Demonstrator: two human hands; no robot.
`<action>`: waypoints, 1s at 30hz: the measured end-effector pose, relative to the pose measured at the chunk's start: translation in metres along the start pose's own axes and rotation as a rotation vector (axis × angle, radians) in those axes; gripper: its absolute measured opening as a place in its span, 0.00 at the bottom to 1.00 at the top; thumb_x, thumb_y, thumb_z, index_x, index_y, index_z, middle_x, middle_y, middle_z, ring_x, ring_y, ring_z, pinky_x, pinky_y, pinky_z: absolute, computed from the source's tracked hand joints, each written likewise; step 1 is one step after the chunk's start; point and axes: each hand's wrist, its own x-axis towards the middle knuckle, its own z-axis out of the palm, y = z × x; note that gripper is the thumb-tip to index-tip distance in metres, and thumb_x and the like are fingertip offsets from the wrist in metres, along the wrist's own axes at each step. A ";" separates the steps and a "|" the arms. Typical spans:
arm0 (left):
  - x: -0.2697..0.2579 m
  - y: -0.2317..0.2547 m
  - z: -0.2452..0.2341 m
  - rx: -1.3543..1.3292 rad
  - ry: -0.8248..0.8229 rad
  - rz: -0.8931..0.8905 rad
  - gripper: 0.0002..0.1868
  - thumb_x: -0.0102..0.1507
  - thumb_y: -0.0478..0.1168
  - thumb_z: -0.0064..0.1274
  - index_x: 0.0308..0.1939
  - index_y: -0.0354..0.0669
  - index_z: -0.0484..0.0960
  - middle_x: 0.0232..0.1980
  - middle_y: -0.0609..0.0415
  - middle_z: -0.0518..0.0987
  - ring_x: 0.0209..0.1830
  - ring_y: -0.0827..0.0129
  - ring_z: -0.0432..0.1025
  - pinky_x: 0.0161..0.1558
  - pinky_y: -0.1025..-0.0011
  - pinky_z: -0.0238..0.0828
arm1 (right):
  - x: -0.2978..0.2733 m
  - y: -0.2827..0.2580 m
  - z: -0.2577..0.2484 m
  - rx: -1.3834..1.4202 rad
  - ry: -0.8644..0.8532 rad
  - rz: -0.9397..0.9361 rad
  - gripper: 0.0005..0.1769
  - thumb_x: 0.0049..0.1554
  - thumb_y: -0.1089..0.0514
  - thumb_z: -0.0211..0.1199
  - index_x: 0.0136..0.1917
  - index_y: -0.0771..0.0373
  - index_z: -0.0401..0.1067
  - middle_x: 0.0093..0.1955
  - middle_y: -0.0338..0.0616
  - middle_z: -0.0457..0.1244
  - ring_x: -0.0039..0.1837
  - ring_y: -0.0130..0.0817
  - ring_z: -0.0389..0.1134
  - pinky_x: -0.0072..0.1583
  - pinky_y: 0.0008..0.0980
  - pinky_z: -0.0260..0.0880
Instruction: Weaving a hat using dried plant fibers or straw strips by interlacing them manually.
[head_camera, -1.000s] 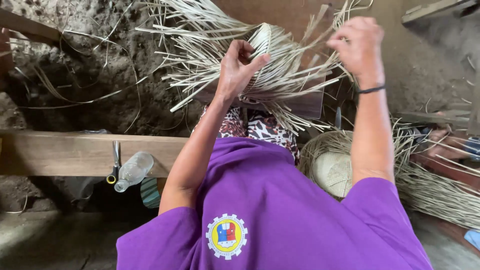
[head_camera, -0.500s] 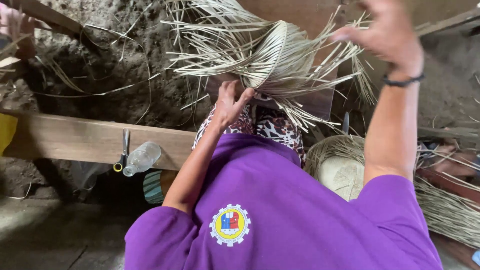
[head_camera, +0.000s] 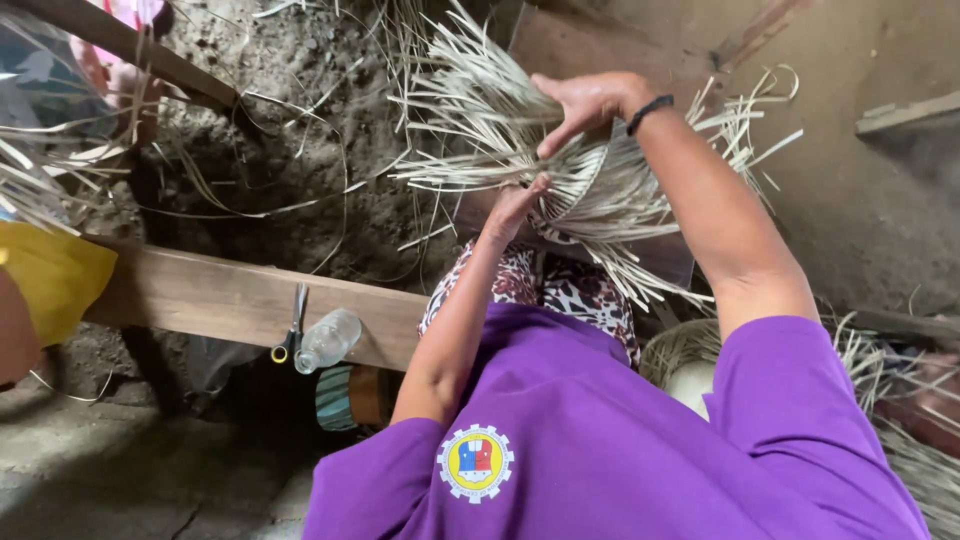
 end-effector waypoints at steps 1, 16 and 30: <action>0.012 -0.019 -0.005 -0.250 -0.045 -0.019 0.39 0.57 0.57 0.54 0.64 0.37 0.64 0.67 0.46 0.64 0.69 0.64 0.57 0.71 0.64 0.46 | 0.008 0.003 0.001 0.072 -0.053 -0.040 0.72 0.33 0.34 0.64 0.75 0.57 0.22 0.79 0.44 0.30 0.78 0.36 0.37 0.73 0.29 0.40; -0.018 0.180 -0.004 -0.033 0.097 -0.329 0.54 0.44 0.68 0.48 0.64 0.33 0.64 0.67 0.39 0.65 0.68 0.59 0.59 0.68 0.70 0.53 | 0.010 -0.045 0.033 0.109 -0.049 -0.091 0.77 0.36 0.47 0.71 0.73 0.58 0.10 0.68 0.49 0.57 0.70 0.38 0.55 0.65 0.28 0.55; -0.022 0.074 0.006 -0.354 -0.268 0.128 0.56 0.51 0.49 0.57 0.70 0.30 0.37 0.73 0.34 0.44 0.75 0.56 0.40 0.74 0.66 0.36 | 0.040 -0.094 0.085 0.575 0.793 -0.273 0.27 0.53 0.65 0.59 0.63 0.59 0.52 0.55 0.49 0.62 0.50 0.40 0.66 0.51 0.38 0.68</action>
